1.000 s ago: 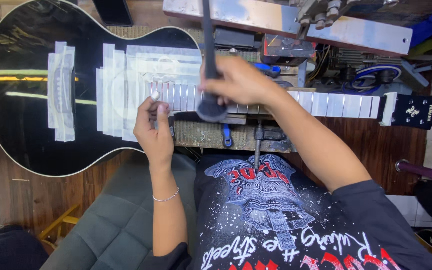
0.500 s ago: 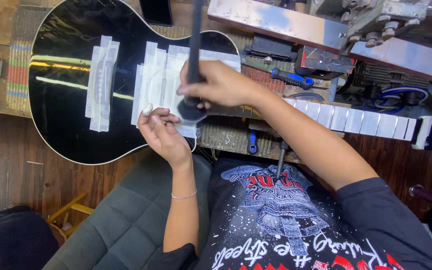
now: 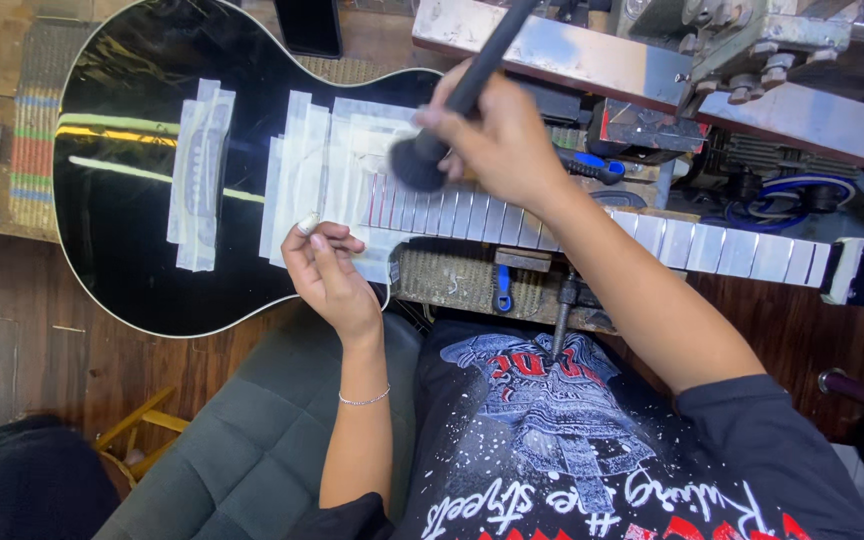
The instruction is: The person applies small white tape strips to the fretboard of a black electric guitar clamped in a vise. They smooth each strip with fingers and use a brush to press the tape down, repeating the process along the neck.
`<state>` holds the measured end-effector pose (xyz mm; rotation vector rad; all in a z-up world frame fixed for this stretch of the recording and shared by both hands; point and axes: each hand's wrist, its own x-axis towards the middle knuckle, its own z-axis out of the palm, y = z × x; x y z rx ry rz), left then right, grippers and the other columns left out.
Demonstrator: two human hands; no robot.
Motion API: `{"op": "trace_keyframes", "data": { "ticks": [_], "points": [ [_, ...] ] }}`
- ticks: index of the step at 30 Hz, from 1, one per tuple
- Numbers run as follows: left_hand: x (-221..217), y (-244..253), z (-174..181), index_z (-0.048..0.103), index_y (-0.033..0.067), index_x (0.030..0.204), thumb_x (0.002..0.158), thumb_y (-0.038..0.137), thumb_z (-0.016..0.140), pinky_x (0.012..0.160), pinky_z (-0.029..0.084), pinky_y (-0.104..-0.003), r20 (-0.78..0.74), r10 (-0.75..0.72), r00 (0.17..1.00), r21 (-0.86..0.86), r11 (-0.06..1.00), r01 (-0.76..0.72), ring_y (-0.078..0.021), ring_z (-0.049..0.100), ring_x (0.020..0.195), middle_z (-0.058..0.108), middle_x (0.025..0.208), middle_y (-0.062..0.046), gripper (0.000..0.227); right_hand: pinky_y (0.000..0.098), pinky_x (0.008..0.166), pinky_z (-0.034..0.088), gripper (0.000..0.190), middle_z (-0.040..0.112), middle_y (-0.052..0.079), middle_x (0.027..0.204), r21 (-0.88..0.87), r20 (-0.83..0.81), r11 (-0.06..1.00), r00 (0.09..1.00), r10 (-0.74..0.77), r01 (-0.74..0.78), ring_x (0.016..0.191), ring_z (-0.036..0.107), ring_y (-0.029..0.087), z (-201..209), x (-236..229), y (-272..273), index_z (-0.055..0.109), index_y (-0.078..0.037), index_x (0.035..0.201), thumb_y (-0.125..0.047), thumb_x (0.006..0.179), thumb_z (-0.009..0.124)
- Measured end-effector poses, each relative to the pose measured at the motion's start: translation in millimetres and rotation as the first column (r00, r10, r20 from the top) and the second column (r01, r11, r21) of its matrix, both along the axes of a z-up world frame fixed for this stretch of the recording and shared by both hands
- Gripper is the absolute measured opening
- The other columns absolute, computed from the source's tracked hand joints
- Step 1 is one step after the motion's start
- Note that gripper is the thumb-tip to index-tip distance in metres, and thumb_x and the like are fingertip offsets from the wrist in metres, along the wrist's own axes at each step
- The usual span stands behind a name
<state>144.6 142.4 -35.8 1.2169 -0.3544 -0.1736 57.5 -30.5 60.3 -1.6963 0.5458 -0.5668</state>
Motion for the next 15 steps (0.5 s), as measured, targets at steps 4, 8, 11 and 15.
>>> {"op": "trace_keyframes", "data": {
  "ticks": [4,8,11,15],
  "points": [
    [1,-1,-2,0.046,0.0055,0.106,0.096,0.014,0.041,0.063,0.046,-0.024,0.037,-0.038,0.999,0.021,0.999,0.037,-0.0164,0.051,0.066,0.053,0.083,-0.012,0.015,0.0176,0.051,0.050,0.008,0.065,0.001,0.078,0.002,-0.255,0.949,0.918,0.305,-0.315,0.054,0.059,0.005,-11,8,-7,0.050,-0.012,0.091,-0.017,0.090,0.056],
    [2,-1,-3,0.046,0.0060,0.106,0.095,0.014,0.042,0.061,0.046,-0.025,0.023,-0.027,0.999,0.024,0.999,0.026,-0.0157,0.050,0.066,0.054,0.082,-0.012,0.014,0.0252,0.049,0.040,0.012,0.056,0.005,0.070,-0.325,-0.035,0.943,0.997,0.064,-0.072,0.052,0.051,0.017,0,-9,-6,0.047,-0.008,0.085,-0.009,0.088,0.059],
    [4,-1,-9,0.045,0.0050,0.107,0.095,0.013,0.042,0.061,0.048,-0.022,0.041,-0.026,0.999,0.028,0.999,0.025,-0.0148,0.053,0.063,0.054,0.079,-0.012,0.014,0.0267,0.043,0.048,0.009,0.063,0.010,0.069,-0.028,-0.104,0.965,0.961,0.257,-0.261,0.045,0.060,0.015,-9,-41,-4,0.056,-0.005,0.082,-0.012,0.083,0.062],
    [6,-1,-10,0.044,0.0023,0.108,0.096,0.011,0.043,0.061,0.050,-0.019,0.083,-0.021,0.996,0.077,0.997,0.014,-0.0146,0.057,0.061,0.055,0.076,-0.013,0.015,0.0341,0.054,0.048,0.007,0.062,0.010,0.069,-0.480,-0.039,0.866,0.983,-0.179,0.139,0.059,0.064,0.030,-29,-84,-29,0.062,-0.008,0.087,-0.012,0.086,0.068]
  ]
}}
